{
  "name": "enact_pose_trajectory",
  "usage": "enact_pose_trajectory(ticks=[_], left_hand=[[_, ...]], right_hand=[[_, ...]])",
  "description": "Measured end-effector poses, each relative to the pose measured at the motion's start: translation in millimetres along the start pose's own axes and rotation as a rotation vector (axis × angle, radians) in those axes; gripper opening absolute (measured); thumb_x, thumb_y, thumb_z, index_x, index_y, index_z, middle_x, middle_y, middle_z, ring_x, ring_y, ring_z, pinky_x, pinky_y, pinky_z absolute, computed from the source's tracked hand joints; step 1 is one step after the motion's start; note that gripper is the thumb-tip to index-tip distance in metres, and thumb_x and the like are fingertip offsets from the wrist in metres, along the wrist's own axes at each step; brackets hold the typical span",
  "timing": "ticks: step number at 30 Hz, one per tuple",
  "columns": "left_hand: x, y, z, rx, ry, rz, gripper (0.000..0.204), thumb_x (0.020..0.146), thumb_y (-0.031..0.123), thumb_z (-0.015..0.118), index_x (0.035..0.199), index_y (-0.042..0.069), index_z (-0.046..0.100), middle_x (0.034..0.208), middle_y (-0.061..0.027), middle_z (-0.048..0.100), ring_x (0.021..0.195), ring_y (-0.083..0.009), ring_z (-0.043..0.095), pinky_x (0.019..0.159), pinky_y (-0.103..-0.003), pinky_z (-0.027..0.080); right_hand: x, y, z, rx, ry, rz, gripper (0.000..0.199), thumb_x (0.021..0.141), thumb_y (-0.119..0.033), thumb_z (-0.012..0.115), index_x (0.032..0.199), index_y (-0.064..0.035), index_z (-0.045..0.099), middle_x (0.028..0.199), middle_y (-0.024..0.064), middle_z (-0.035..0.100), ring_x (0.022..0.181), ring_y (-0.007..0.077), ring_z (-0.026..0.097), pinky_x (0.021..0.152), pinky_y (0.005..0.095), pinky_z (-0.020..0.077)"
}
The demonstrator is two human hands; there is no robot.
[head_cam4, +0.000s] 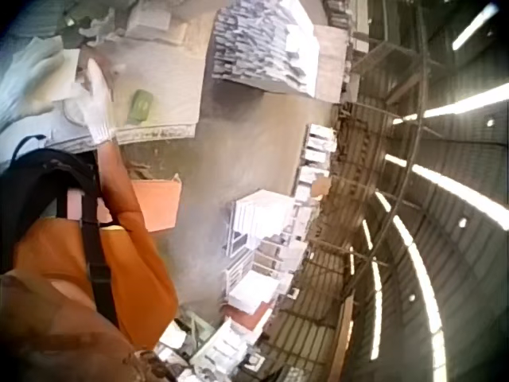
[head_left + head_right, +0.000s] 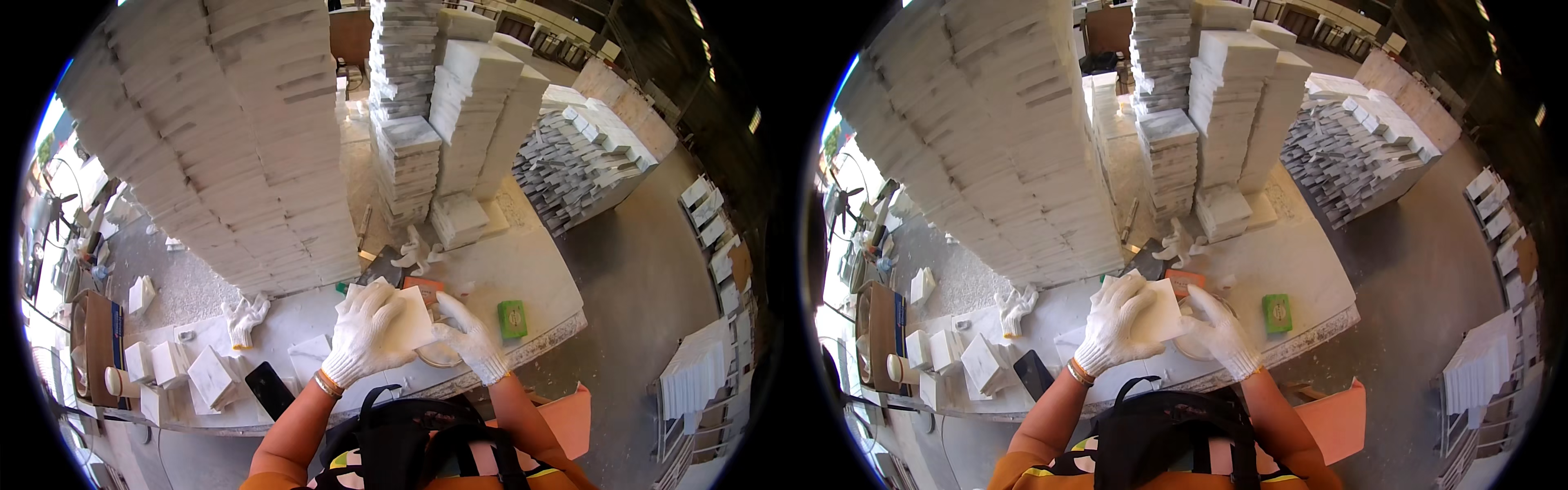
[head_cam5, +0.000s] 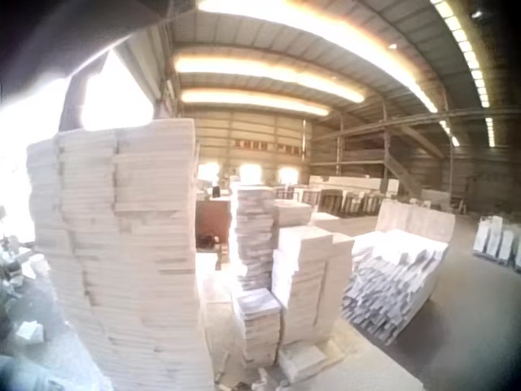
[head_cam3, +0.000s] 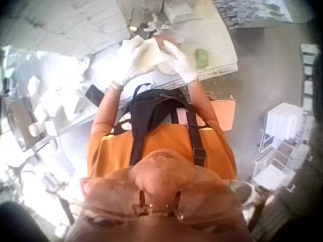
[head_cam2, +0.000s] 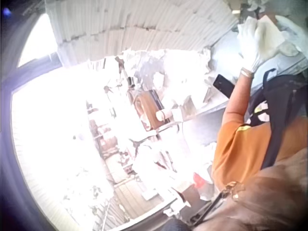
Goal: The person repeatedly picks up small white tiles, applies a substance from a small container to the edges with a tool, and wipes the edges with a cloth. The person also uses a green abrasive block to rub tile edges. The person handles tiles one at a time and places them back on the work surface.
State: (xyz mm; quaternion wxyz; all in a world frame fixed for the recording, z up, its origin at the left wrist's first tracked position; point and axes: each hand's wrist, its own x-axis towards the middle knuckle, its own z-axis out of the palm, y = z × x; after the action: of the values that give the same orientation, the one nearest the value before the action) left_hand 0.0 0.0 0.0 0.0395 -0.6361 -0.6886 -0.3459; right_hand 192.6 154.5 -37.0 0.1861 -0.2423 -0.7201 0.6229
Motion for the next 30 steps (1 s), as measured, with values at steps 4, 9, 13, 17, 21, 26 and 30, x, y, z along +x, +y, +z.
enact_pose_trajectory(ticks=[4,9,13,17,21,26,30], left_hand=[[20.9,-0.6,-21.5,0.022,-0.032,0.008,0.088,0.049,0.039,0.091,0.126,0.010,0.060,0.135,-0.0168,0.056,0.129,-0.0404,0.051,0.105,-0.055,0.041],[10.4,26.9,-11.2,-0.136,-0.072,0.007,0.077,0.049,0.032,0.088,0.118,0.011,0.060,0.125,-0.0123,0.057,0.119,-0.0370,0.055,0.100,-0.051,0.045],[-0.4,33.8,-18.3,-0.107,-0.012,0.088,0.087,0.047,0.032,0.089,0.126,0.011,0.057,0.129,-0.0138,0.056,0.121,-0.0381,0.054,0.102,-0.052,0.043],[2.7,39.2,-21.4,-0.137,0.004,0.090,0.096,0.046,0.034,0.091,0.132,0.011,0.055,0.133,-0.0155,0.056,0.123,-0.0394,0.054,0.103,-0.052,0.043],[6.6,47.4,-26.8,-0.126,-0.066,0.112,0.099,0.051,0.031,0.091,0.139,0.011,0.050,0.139,-0.0163,0.052,0.127,-0.0402,0.052,0.101,-0.052,0.044],[1.2,51.2,-21.9,-0.220,0.075,0.011,0.111,0.056,0.036,0.096,0.148,0.004,0.043,0.147,-0.0220,0.049,0.134,-0.0420,0.050,0.110,-0.052,0.040],[-11.7,60.3,-17.3,-0.811,0.091,-0.371,0.109,0.073,0.030,0.091,0.157,0.000,0.029,0.151,-0.0224,0.044,0.137,-0.0341,0.048,0.111,-0.045,0.041]], right_hand=[[43.2,-35.8,23.8,-0.055,-0.117,-0.075,0.067,0.090,-0.025,0.075,0.145,0.0024,0.048,0.137,0.0156,0.061,0.124,0.0205,0.059,0.104,0.0332,0.0472],[31.2,-25.6,4.2,0.032,0.072,0.085,0.057,0.094,-0.026,0.072,0.141,0.0013,0.053,0.133,0.0144,0.064,0.121,0.0191,0.060,0.102,0.0332,0.0480],[23.2,-52.0,-0.3,-0.078,0.179,0.062,0.050,0.098,-0.034,0.065,0.133,0.0020,0.060,0.121,0.0146,0.069,0.113,0.0188,0.064,0.096,0.0313,0.0501],[-6.3,-35.2,-9.6,0.320,-0.002,0.255,0.045,0.100,-0.035,0.063,0.129,-0.0009,0.065,0.111,0.0061,0.070,0.097,0.0140,0.066,0.087,0.0296,0.0523],[-21.2,-37.7,1.6,0.245,-0.109,0.074,0.041,0.100,-0.021,0.063,0.133,0.0029,0.060,0.118,0.0076,0.068,0.105,0.0123,0.063,0.091,0.0287,0.0522],[-31.5,-79.8,-2.8,0.242,-0.015,0.132,0.035,0.096,-0.012,0.064,0.126,0.0056,0.064,0.114,0.0077,0.070,0.099,0.0125,0.064,0.090,0.0291,0.0527],[-43.8,-82.9,-8.4,0.270,0.054,0.080,0.036,0.094,-0.014,0.066,0.124,0.0056,0.065,0.112,0.0078,0.070,0.099,0.0130,0.064,0.090,0.0293,0.0521]])
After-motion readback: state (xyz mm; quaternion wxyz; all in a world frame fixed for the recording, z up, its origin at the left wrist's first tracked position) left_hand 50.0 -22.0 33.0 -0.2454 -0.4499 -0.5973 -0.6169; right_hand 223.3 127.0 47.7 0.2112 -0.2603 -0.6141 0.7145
